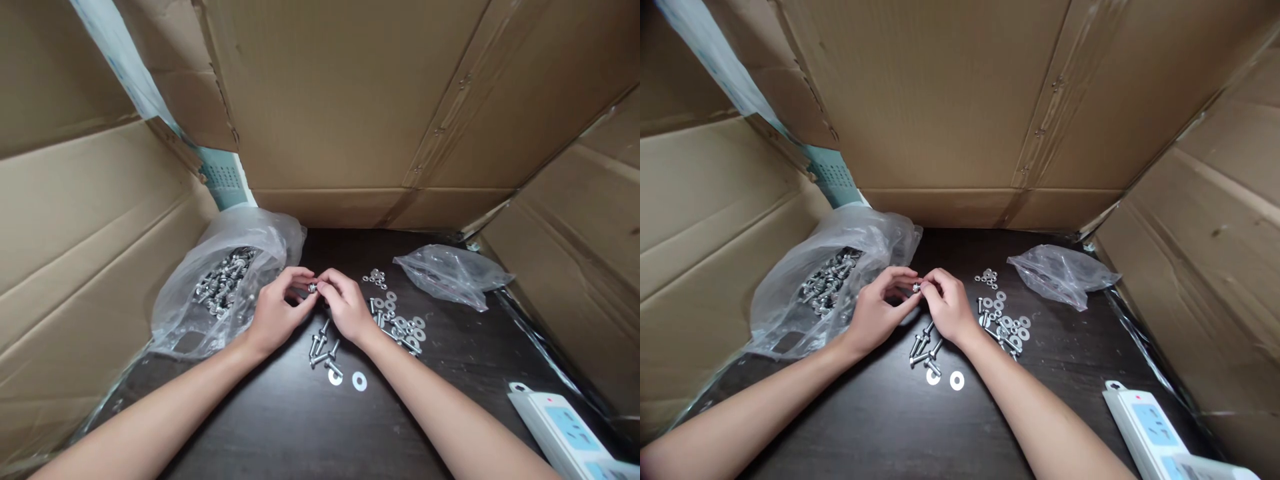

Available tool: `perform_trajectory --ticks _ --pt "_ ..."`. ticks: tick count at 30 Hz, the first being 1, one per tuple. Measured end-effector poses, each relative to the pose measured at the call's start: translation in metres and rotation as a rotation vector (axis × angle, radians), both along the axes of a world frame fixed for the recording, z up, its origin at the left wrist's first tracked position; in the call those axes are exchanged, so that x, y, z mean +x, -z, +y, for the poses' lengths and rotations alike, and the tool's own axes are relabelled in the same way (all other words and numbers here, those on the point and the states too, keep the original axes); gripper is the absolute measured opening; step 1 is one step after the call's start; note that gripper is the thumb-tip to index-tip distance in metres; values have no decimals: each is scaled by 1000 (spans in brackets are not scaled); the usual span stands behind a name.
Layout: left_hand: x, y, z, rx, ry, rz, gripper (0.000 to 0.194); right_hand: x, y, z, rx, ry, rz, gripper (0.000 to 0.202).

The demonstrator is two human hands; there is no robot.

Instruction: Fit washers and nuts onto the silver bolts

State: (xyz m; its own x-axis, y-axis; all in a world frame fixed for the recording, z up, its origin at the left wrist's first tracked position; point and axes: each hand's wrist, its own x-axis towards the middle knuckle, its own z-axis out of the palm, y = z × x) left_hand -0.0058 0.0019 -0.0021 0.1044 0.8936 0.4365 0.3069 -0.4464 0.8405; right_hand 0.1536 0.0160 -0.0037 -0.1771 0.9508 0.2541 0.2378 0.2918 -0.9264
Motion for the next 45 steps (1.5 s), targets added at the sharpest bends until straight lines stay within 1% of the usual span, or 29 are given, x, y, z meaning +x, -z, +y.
perform_trajectory --ticks 4,8,13,15,22,34,41,45 --pt "0 1 0 10 -8 7 24 -1 -3 -1 26 7 -11 27" --pt "-1 1 0 9 -25 5 24 -1 -5 -2 23 9 -6 28" --pt "0 -2 0 -14 -22 -15 25 -1 -3 -1 -18 6 40 15" --pt "0 -3 -1 -24 -21 -17 25 -1 -1 0 -24 2 36 14" --pt "-1 -2 -2 -21 18 -24 25 -1 0 0 -8 -10 1 20" --pt "-1 0 1 -52 18 -43 27 -1 -2 -1 7 4 -25 28" --pt "-1 -1 2 -81 6 -67 27 0 -1 0 -24 11 33 18" --pt "-1 -2 1 -70 24 -54 26 0 2 1 -31 0 28 18"
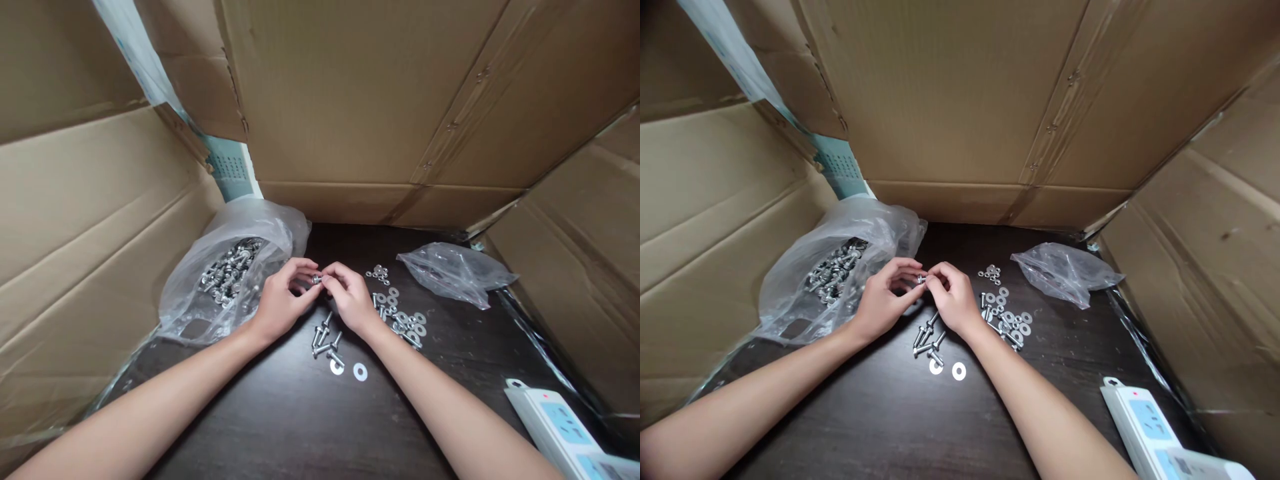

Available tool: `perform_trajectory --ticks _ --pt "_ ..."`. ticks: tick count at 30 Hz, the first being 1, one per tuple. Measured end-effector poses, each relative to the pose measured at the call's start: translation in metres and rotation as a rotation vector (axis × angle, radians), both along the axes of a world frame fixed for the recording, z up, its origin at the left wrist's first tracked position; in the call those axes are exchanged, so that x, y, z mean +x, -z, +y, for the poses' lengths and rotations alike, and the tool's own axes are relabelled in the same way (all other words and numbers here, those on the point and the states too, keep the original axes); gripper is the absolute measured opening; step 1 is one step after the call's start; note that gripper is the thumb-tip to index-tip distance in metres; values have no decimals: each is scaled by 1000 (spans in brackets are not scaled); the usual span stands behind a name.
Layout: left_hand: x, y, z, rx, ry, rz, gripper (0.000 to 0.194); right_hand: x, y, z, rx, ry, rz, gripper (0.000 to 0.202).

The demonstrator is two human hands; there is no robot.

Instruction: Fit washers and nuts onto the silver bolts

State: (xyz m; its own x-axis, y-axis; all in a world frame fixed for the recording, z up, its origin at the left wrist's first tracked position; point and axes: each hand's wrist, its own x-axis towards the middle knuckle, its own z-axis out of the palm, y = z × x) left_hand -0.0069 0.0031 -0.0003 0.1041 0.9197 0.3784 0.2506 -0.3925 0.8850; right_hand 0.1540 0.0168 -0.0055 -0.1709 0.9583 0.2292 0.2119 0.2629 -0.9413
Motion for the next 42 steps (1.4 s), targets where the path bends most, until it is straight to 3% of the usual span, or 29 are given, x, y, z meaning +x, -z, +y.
perform_trajectory --ticks 13,24,36,42 --pt "0 1 -1 35 3 13 24 -2 -4 -2 43 9 -48 30" --pt "0 1 0 28 -11 21 25 0 0 -1 -22 -10 8 18" --pt "1 2 0 39 -4 4 27 -2 -2 -3 46 6 -52 33" --pt "1 2 0 23 -24 -5 25 -1 -2 -1 12 9 20 20"
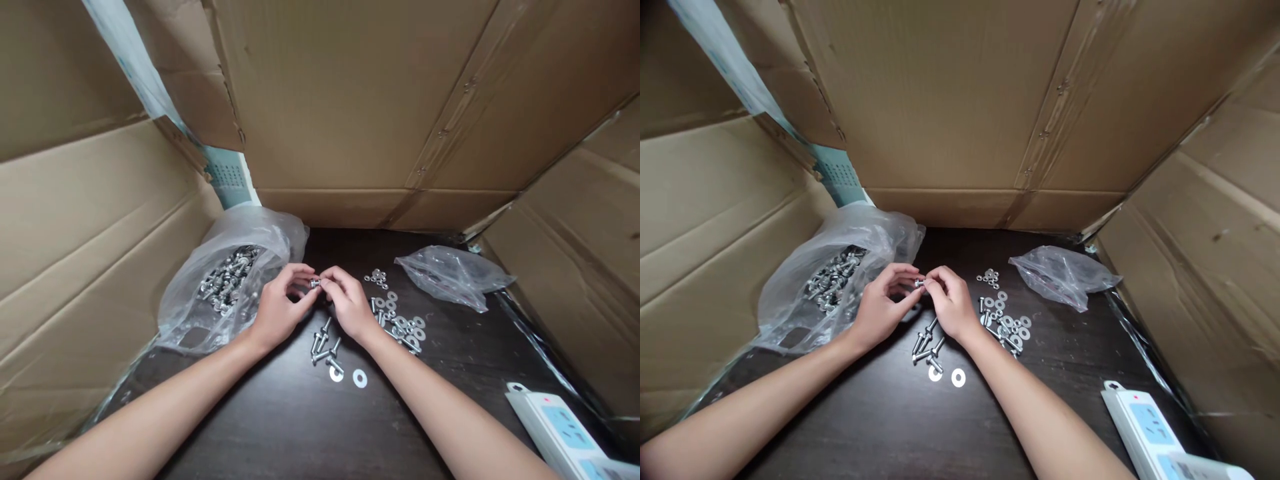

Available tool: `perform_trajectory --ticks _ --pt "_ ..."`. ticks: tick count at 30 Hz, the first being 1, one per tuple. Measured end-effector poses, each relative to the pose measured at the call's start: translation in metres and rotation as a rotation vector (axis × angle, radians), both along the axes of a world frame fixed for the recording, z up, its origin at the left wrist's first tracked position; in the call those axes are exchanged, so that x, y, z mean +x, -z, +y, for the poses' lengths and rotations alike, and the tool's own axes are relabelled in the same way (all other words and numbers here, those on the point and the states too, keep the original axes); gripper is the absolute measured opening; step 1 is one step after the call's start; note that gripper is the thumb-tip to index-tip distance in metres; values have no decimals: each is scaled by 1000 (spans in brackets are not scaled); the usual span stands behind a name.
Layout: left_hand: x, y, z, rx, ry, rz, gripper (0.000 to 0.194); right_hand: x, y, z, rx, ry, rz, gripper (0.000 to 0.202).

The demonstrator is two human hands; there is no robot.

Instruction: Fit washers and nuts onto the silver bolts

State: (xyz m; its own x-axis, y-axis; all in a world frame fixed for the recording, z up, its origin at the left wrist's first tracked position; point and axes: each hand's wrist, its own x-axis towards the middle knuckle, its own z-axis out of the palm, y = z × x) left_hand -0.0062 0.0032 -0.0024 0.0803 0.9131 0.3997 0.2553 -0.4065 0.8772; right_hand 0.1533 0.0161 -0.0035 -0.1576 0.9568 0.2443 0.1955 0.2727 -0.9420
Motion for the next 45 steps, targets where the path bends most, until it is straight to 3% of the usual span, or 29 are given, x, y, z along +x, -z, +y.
perform_trajectory --ticks 13,21,32,45 --pt "0 1 0 25 39 1 28 -1 -2 -1 51 -6 -73 32" --pt "0 1 0 0 27 -5 28 1 -1 0 -1 -27 2 16" --pt "0 0 -1 12 53 -3 35 0 -3 -2 60 -21 -67 28" --pt "0 -2 -1 -24 42 -8 34 1 0 -1 34 -25 -64 21"
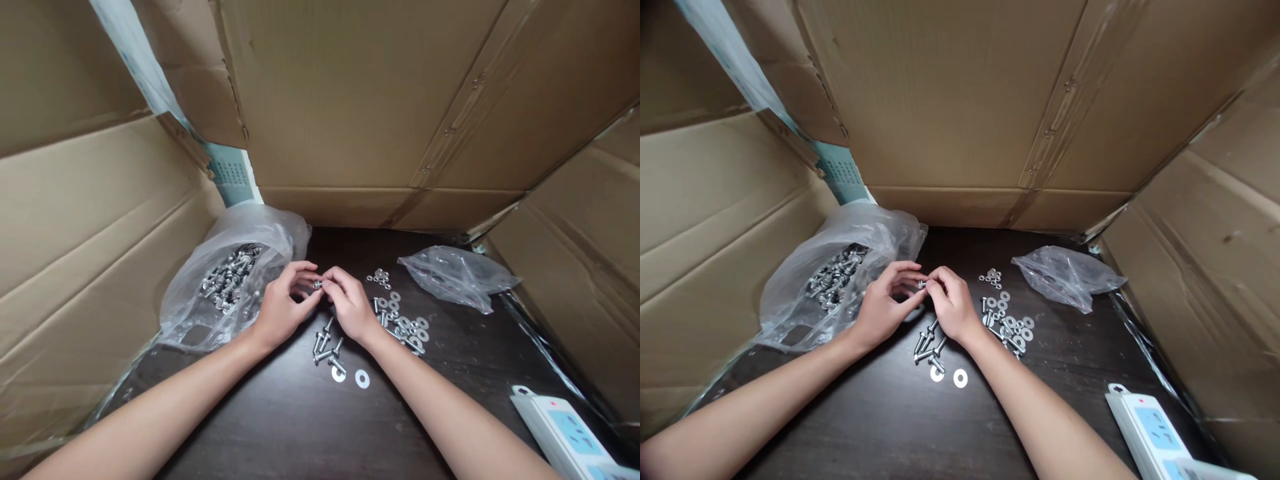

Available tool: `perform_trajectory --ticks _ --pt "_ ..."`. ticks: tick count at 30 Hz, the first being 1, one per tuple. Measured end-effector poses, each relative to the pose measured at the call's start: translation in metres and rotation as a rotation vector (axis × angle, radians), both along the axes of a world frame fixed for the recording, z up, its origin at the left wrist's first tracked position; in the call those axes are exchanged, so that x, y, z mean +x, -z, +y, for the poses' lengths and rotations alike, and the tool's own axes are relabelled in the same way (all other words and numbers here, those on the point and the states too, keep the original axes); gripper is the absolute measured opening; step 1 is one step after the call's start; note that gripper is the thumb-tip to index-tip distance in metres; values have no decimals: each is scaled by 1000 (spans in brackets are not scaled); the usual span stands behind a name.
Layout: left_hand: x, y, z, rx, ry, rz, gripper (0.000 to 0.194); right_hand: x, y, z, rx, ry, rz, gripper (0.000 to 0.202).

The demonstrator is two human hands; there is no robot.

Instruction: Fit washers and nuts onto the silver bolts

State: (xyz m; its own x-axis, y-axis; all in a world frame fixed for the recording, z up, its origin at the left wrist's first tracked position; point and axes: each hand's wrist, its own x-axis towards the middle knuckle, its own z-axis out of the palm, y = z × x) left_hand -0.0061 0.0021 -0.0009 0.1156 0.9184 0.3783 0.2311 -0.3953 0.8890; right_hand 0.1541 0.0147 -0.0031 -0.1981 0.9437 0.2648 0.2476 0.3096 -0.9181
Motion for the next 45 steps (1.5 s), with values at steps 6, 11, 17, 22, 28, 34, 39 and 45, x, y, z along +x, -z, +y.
perform_trajectory --ticks 6,11,17,22,28,34,39,45 --pt "0 0 0 18 4 8 33 -1 -3 -2 19 5 -2 28" --pt "0 0 0 -1 -15 -5 33 0 -2 0 -13 16 48 22" --pt "0 1 0 0 4 3 33 0 0 1 -16 10 5 20" --pt "0 1 -1 10 22 -3 34 -1 -1 -1 37 15 -56 26" --pt "0 2 0 9 5 -12 33 -1 0 -1 19 29 -39 31" --pt "0 1 0 -2 -4 -20 33 0 0 1 -34 18 50 16" --pt "0 0 0 1 1 1 33 -1 1 1 -34 11 26 18" --pt "0 1 0 10 -1 -2 34 -3 -2 -1 13 28 -23 30"
